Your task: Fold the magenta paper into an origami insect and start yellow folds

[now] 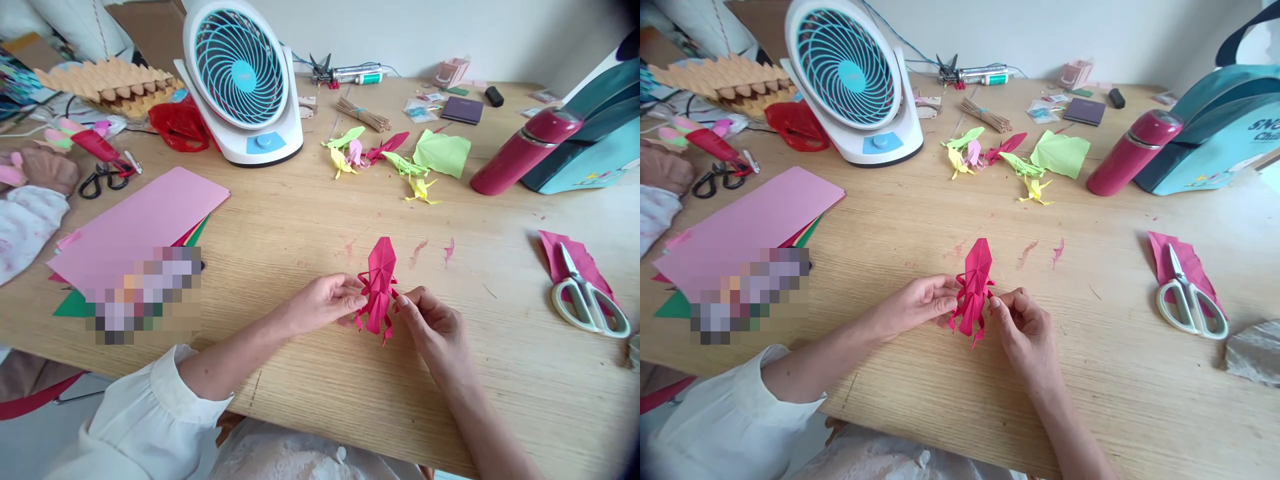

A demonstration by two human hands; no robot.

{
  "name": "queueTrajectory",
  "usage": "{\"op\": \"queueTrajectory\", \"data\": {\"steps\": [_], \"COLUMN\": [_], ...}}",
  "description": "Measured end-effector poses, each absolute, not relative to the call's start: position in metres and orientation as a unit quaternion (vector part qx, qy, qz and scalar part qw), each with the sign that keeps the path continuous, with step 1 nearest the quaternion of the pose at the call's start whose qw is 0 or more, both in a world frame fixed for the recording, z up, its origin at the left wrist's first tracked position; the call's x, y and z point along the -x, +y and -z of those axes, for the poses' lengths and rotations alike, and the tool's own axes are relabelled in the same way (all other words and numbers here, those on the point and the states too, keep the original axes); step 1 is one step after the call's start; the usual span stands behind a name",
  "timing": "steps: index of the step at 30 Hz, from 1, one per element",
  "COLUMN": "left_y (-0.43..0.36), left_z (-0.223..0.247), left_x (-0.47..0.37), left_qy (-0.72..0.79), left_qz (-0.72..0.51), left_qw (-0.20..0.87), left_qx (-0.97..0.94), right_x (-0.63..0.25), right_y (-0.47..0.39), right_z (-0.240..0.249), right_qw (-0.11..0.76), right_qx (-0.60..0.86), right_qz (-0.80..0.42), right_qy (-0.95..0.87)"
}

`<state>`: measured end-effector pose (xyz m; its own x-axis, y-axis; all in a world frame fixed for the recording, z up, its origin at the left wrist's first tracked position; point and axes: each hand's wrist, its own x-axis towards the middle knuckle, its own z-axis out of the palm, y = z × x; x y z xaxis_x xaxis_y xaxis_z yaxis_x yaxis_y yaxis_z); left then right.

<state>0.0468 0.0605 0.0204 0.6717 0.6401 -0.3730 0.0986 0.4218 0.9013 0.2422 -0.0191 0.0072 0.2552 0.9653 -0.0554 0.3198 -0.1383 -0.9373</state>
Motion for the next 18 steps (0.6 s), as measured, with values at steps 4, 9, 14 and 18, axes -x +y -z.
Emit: {"op": "queueTrajectory", "data": {"steps": [4, 9, 14, 18], "left_y": [0.054, 0.059, 0.071, 0.087], "left_z": [-0.016, -0.015, -0.013, -0.009], "left_x": [-0.052, -0.048, -0.042, -0.032], "left_qy": [0.35, 0.396, 0.409, 0.413], "left_qz": [-0.184, -0.236, -0.264, -0.28], "left_qw": [0.807, 0.773, 0.761, 0.756], "left_qx": [-0.439, -0.436, -0.429, -0.424], "right_x": [-0.239, -0.239, -0.243, -0.245], "right_y": [-0.02, -0.02, -0.018, -0.02], "right_z": [-0.007, -0.01, -0.008, -0.005], "right_qw": [0.443, 0.459, 0.473, 0.466], "right_qx": [0.636, 0.643, 0.646, 0.641], "right_qz": [-0.379, -0.38, -0.374, -0.383], "right_qy": [-0.505, -0.481, -0.469, -0.475]}}
